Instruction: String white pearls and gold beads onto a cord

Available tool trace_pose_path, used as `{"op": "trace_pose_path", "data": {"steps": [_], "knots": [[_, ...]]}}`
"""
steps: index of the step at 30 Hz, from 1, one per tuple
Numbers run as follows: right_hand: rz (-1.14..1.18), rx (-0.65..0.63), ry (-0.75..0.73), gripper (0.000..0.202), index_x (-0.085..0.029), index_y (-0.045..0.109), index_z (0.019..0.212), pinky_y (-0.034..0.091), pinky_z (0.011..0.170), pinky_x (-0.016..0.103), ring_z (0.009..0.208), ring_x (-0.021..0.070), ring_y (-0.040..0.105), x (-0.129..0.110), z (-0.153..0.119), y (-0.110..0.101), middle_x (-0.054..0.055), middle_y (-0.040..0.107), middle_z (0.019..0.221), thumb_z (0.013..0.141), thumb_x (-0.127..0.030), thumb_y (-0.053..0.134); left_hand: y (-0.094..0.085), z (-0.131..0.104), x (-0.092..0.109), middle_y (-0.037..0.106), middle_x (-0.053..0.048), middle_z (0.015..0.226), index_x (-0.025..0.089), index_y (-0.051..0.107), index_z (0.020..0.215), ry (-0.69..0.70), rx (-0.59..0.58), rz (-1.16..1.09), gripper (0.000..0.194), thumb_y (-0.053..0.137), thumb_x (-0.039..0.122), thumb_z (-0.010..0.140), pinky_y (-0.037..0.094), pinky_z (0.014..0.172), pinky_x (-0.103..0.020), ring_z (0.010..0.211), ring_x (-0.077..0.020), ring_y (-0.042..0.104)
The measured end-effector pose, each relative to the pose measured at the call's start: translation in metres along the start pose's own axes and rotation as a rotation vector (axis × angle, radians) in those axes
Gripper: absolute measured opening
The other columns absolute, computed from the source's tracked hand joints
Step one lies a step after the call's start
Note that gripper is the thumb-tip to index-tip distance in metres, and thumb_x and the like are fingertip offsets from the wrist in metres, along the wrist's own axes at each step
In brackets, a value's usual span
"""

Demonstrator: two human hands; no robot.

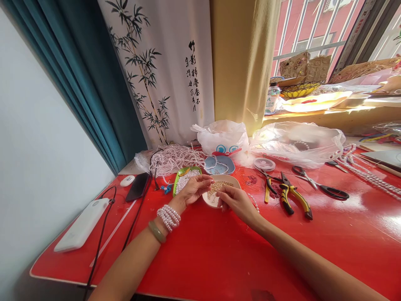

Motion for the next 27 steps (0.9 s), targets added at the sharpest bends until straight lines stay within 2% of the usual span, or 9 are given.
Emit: {"op": "trace_pose_path", "data": {"steps": [15,19,21,24,27], "knots": [[-0.004,-0.002,0.000,0.021,-0.017,0.050,0.064,0.040,0.043,0.019,0.043,0.0086,0.049,0.001,0.001,0.000,-0.002,0.055,0.051,0.075,-0.035,0.046,0.008,-0.005,0.004,0.056,0.001,0.070,0.012,0.061,0.074,0.051,-0.044,0.167,0.024,0.073,0.016,0.053,0.042,0.058,-0.018,0.061,-0.0053,0.053],[-0.025,0.014,-0.029,0.024,-0.017,0.051,0.065,0.038,0.044,0.020,0.045,0.0090,0.049,0.002,0.001,0.000,-0.001,0.056,0.055,0.076,-0.038,0.045,0.008,-0.005,0.011,0.058,-0.002,0.073,0.012,0.063,0.075,0.061,-0.109,0.344,0.024,0.071,0.023,0.056,0.043,0.061,-0.021,0.065,-0.0083,0.053],[-0.040,0.034,-0.047,0.026,-0.017,0.051,0.065,0.039,0.046,0.020,0.047,0.0093,0.050,0.002,0.002,-0.001,-0.001,0.056,0.056,0.077,-0.039,0.044,0.000,-0.004,0.022,0.061,-0.005,0.076,0.012,0.064,0.076,0.124,-0.085,0.538,0.023,0.067,0.028,0.060,0.042,0.061,-0.022,0.068,-0.0104,0.053],[-0.041,0.061,-0.048,0.028,-0.017,0.052,0.065,0.040,0.049,0.021,0.049,0.0095,0.050,0.002,0.003,-0.001,-0.001,0.055,0.057,0.077,-0.040,0.043,-0.023,-0.001,0.043,0.063,-0.006,0.075,0.013,0.065,0.075,0.268,0.064,0.838,0.021,0.063,0.029,0.062,0.040,0.058,-0.022,0.066,-0.0119,0.053],[-0.034,0.075,-0.039,0.028,-0.017,0.051,0.064,0.041,0.050,0.021,0.051,0.0093,0.051,0.001,0.003,-0.001,0.000,0.055,0.059,0.077,-0.041,0.043,-0.048,0.001,0.056,0.064,-0.005,0.071,0.014,0.066,0.070,0.297,0.165,1.109,0.015,0.061,0.025,0.062,0.039,0.060,-0.024,0.065,-0.0137,0.054]]}}
Point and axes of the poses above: each hand's wrist, its own z-axis towards the middle knuckle, its own y-axis out of the palm, x = y × z, the point moved 2 cm from there along z, towards the middle knuckle
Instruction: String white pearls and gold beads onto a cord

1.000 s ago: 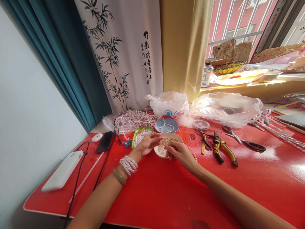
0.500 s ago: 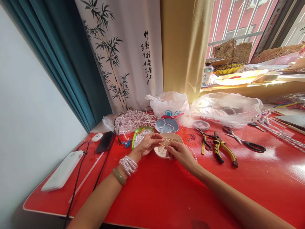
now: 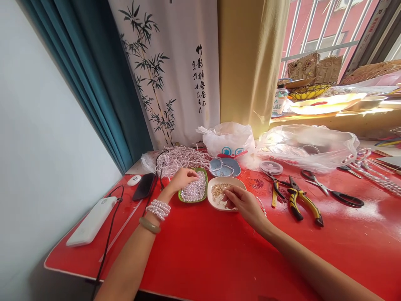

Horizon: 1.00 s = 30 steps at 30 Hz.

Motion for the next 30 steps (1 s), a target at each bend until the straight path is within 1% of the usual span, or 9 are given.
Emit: {"op": "trace_pose_path", "data": {"steps": [2,4,7,9,15,21,25,28,30], "knots": [[-0.011,0.002,-0.003,0.028,-0.017,0.051,0.064,0.042,0.050,0.021,0.051,0.0092,0.051,-0.001,0.000,-0.001,0.000,0.056,0.060,0.077,-0.041,0.043,-0.006,0.000,-0.008,0.065,-0.005,0.070,0.015,0.066,0.068,-0.002,-0.001,0.180,0.012,0.060,0.023,0.061,0.039,0.062,-0.025,0.065,-0.0148,0.055],[-0.034,-0.002,-0.010,0.029,-0.017,0.051,0.065,0.042,0.050,0.021,0.051,0.0092,0.051,-0.001,0.000,-0.001,0.001,0.056,0.061,0.077,-0.042,0.043,-0.005,-0.002,-0.011,0.065,-0.004,0.069,0.017,0.067,0.067,-0.008,-0.053,0.299,0.012,0.060,0.023,0.060,0.038,0.061,-0.025,0.064,-0.0153,0.056],[-0.065,-0.010,-0.027,0.030,-0.017,0.052,0.066,0.041,0.051,0.021,0.051,0.0093,0.050,-0.001,0.000,-0.001,0.001,0.056,0.061,0.078,-0.042,0.042,0.003,-0.006,-0.007,0.066,-0.002,0.069,0.019,0.068,0.067,-0.001,-0.174,0.354,0.013,0.061,0.025,0.058,0.037,0.057,-0.023,0.063,-0.0145,0.055],[-0.069,-0.018,-0.030,0.030,-0.017,0.052,0.067,0.041,0.051,0.021,0.051,0.0094,0.050,-0.001,0.000,-0.001,0.001,0.056,0.061,0.078,-0.043,0.042,0.006,-0.009,-0.002,0.066,-0.002,0.069,0.020,0.068,0.066,0.007,-0.209,0.397,0.012,0.061,0.023,0.057,0.036,0.055,-0.022,0.063,-0.0140,0.055],[-0.041,-0.027,0.002,0.031,-0.018,0.053,0.065,0.043,0.051,0.022,0.051,0.0098,0.051,-0.002,0.000,-0.001,0.001,0.057,0.060,0.076,-0.046,0.044,0.007,-0.014,0.008,0.065,-0.002,0.064,0.022,0.068,0.061,0.028,-0.173,0.524,0.010,0.061,0.018,0.055,0.035,0.055,-0.022,0.063,-0.0144,0.054],[-0.038,-0.034,0.014,0.032,-0.018,0.052,0.067,0.043,0.049,0.021,0.051,0.0101,0.051,0.000,0.001,-0.001,0.001,0.056,0.060,0.075,-0.048,0.044,0.012,-0.015,0.008,0.063,-0.002,0.062,0.023,0.067,0.057,0.075,-0.140,0.570,0.009,0.060,0.017,0.055,0.034,0.057,-0.023,0.063,-0.0155,0.052],[-0.030,-0.034,0.020,0.031,-0.018,0.052,0.066,0.042,0.048,0.021,0.050,0.0102,0.051,0.000,0.001,-0.001,0.000,0.056,0.058,0.074,-0.047,0.045,0.015,-0.015,0.006,0.061,-0.004,0.062,0.022,0.066,0.054,0.127,-0.091,0.601,0.007,0.061,0.018,0.054,0.034,0.060,-0.024,0.070,-0.0184,0.050],[-0.033,-0.035,0.013,0.030,-0.018,0.052,0.064,0.041,0.048,0.021,0.049,0.0098,0.051,-0.001,0.000,-0.001,0.000,0.056,0.057,0.075,-0.045,0.045,0.014,-0.015,0.004,0.060,-0.004,0.061,0.021,0.064,0.053,0.107,-0.105,0.598,0.007,0.058,0.017,0.055,0.033,0.058,-0.025,0.068,-0.0176,0.050],[-0.038,-0.037,0.005,0.029,-0.017,0.052,0.064,0.041,0.049,0.021,0.049,0.0096,0.051,-0.002,0.000,-0.001,0.000,0.056,0.058,0.076,-0.043,0.045,0.013,-0.013,0.004,0.060,-0.003,0.061,0.019,0.063,0.055,0.057,-0.126,0.536,0.006,0.058,0.017,0.056,0.033,0.056,-0.025,0.063,-0.0153,0.049]]}}
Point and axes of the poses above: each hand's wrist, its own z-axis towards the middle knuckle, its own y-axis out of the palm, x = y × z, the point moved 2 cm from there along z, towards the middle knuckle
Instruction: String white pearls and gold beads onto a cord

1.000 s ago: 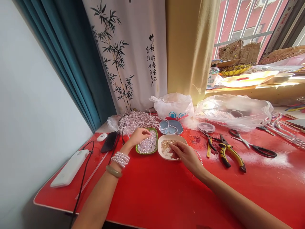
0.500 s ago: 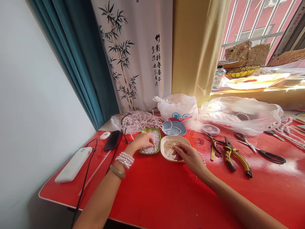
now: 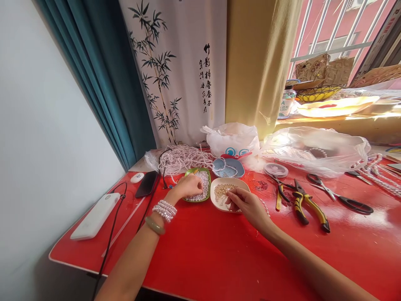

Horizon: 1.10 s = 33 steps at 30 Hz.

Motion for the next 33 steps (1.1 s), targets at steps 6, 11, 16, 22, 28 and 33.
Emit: {"op": "trace_pose_path", "data": {"steps": [6,11,16,22,28,33], "knots": [[-0.012,-0.006,-0.021,0.027,-0.018,0.052,0.063,0.038,0.047,0.021,0.047,0.0095,0.049,-0.002,-0.002,0.001,-0.002,0.052,0.053,0.078,-0.038,0.044,-0.004,0.003,0.015,0.057,-0.002,0.067,0.014,0.060,0.065,-0.070,0.018,-0.768,0.010,0.060,0.022,0.060,0.037,0.053,-0.021,0.059,-0.0095,0.048],[0.010,-0.045,-0.037,0.027,-0.018,0.051,0.062,0.037,0.045,0.020,0.046,0.0093,0.047,-0.006,-0.006,0.004,-0.002,0.050,0.050,0.079,-0.038,0.043,0.011,0.003,0.036,0.055,0.000,0.070,0.012,0.059,0.070,-0.140,-0.047,-1.377,0.017,0.068,0.018,0.057,0.040,0.054,-0.016,0.060,-0.0049,0.049],[0.076,-0.130,-0.065,0.026,-0.017,0.052,0.063,0.039,0.048,0.020,0.048,0.0086,0.049,-0.005,-0.007,0.007,-0.001,0.056,0.056,0.079,-0.036,0.044,0.027,0.001,0.044,0.056,0.000,0.070,0.011,0.059,0.071,-0.194,-0.105,-1.558,0.020,0.071,0.013,0.055,0.043,0.056,-0.015,0.059,-0.0042,0.052],[0.098,-0.103,-0.032,0.026,-0.017,0.052,0.061,0.037,0.046,0.020,0.047,0.0087,0.050,-0.005,-0.005,0.006,0.000,0.058,0.058,0.078,-0.035,0.045,0.033,0.000,0.046,0.059,-0.001,0.071,0.009,0.061,0.073,-0.189,-0.137,-1.625,0.019,0.071,0.013,0.057,0.045,0.059,-0.015,0.060,-0.0043,0.054],[0.079,-0.098,-0.033,0.027,-0.017,0.053,0.059,0.037,0.047,0.020,0.047,0.0090,0.050,-0.002,-0.005,0.006,0.000,0.059,0.056,0.078,-0.034,0.045,0.034,0.002,0.045,0.060,0.000,0.071,0.010,0.061,0.073,-0.216,-0.093,-1.653,0.019,0.071,0.011,0.056,0.045,0.060,-0.015,0.062,-0.0047,0.056],[0.071,-0.099,-0.028,0.027,-0.016,0.053,0.060,0.037,0.046,0.020,0.047,0.0091,0.051,0.000,-0.004,0.006,0.000,0.058,0.055,0.078,-0.034,0.045,0.035,0.001,0.046,0.060,0.000,0.070,0.010,0.062,0.070,-0.199,-0.106,-1.655,0.018,0.071,0.010,0.055,0.045,0.059,-0.015,0.060,-0.0043,0.055]]}}
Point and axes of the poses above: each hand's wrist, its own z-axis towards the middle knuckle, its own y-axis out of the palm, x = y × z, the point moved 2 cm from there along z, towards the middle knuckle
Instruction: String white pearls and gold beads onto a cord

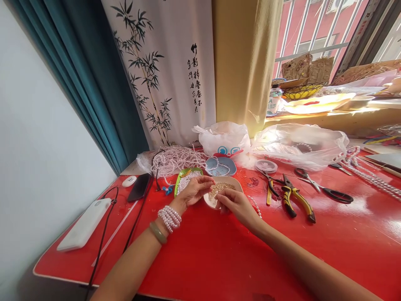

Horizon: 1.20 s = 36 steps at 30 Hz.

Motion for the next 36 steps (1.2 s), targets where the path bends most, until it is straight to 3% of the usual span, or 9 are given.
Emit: {"op": "trace_pose_path", "data": {"steps": [23,36], "knots": [[0.048,-0.009,0.022,0.023,-0.016,0.052,0.063,0.036,0.046,0.019,0.047,0.0079,0.051,-0.0001,-0.0009,0.0000,0.000,0.060,0.060,0.078,-0.033,0.046,-0.0007,-0.0009,0.0003,0.061,0.000,0.073,0.011,0.062,0.074,0.005,-0.062,0.024,0.017,0.069,0.014,0.059,0.045,0.061,-0.015,0.065,-0.0050,0.057],[0.040,0.001,0.007,0.025,-0.016,0.052,0.062,0.037,0.046,0.019,0.047,0.0083,0.050,-0.0020,-0.0006,0.0002,0.000,0.058,0.057,0.078,-0.035,0.046,0.0024,-0.0026,0.0025,0.062,-0.001,0.072,0.012,0.063,0.073,0.029,-0.009,0.085,0.022,0.072,0.015,0.054,0.043,0.059,-0.017,0.064,-0.0065,0.056]]}}
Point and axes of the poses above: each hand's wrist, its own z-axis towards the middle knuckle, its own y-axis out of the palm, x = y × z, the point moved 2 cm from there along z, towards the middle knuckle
